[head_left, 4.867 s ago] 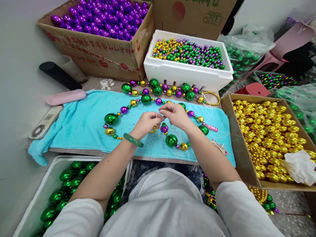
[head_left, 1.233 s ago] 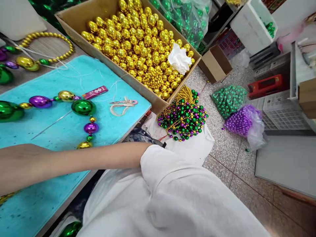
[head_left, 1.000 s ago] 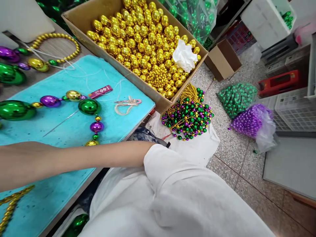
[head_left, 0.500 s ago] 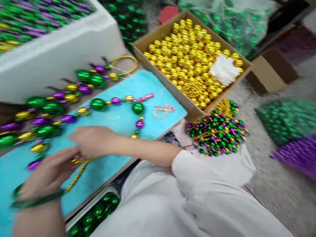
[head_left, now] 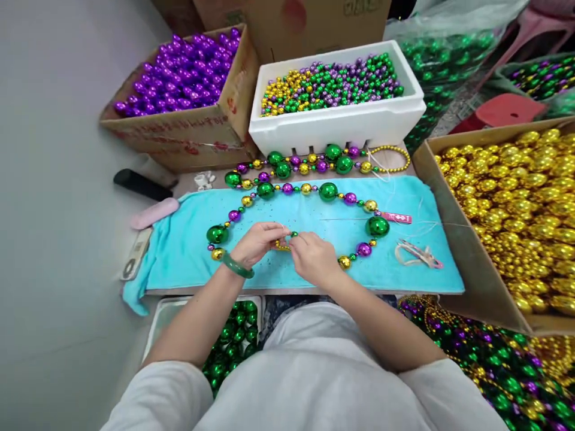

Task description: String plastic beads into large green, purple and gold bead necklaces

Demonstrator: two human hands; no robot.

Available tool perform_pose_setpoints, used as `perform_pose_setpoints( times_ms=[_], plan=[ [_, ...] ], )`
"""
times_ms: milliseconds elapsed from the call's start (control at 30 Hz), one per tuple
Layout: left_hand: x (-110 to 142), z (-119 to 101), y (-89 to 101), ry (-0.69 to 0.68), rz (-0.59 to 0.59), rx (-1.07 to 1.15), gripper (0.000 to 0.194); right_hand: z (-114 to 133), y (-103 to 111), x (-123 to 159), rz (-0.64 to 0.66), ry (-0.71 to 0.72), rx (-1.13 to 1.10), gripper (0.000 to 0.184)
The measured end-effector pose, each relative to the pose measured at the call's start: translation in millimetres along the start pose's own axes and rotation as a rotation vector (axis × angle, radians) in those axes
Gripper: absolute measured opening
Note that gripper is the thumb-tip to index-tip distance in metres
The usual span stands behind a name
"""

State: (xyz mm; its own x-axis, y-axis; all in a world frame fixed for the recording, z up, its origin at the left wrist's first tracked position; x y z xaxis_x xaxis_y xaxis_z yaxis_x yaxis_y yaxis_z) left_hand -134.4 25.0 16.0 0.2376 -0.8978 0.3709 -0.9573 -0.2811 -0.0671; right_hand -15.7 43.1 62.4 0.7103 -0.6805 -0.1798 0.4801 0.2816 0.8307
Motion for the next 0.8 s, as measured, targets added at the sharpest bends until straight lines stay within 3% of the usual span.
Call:
perform_pose_setpoints(
  times_ms=[167, 200, 333, 400, 467, 633, 800],
  plan=[
    [8.6, -34.4, 1.9, -0.337, 0.095, -0.362, 0.025, -33.0, 20.4, -35.2, -0.028, -0.173, -0.447, 0.021],
    [11.3, -43.2, 0.9, -0.426, 0.107, -0.450, 0.023, -38.0, 14.0, -46.2, 0.058, -0.216, -0.586, 0.020],
    [20.1, -66.0, -3.7, -0.730, 0.111, -0.791, 0.019, -31.1, -35.8, -68.8, 0.628, -0.336, -0.996, 0.016],
    [20.7, -66.7, -3.7, -0.811, 0.091, -0.877, 0.019, -27.6, -50.3, -70.1, 0.786, -0.360, -1.062, 0.018],
    [20.0, -62.7, -3.3, -0.865, 0.058, -0.917, 0.019, -28.2, -57.7, -69.8, 0.858, -0.360, -1.072, 0.020],
    [17.5, -46.2, -10.9, -0.944, -0.036, -0.934, 0.019, -41.3, -61.8, -64.8, 0.908, -0.375, -0.987, 0.021],
    [10.0, -36.7, -16.9, -0.954, -0.173, -0.842, 0.019, -61.9, -47.6, -64.5, 0.742, -0.420, -0.892, 0.024]
  ],
)
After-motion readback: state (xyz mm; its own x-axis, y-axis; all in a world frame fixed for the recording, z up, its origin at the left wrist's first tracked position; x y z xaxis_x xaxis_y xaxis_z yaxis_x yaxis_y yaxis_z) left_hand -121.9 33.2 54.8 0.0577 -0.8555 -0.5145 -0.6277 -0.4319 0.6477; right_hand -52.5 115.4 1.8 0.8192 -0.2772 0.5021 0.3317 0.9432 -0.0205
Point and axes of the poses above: each hand's wrist, its own x-axis away from the middle knuckle, its own y-axis out of the back of the hand, z = x × y, the point moved 9 cm from there along -x, towards the middle knuckle, and after that the axes turned 7 degrees about -y, right-handed, at the moved point
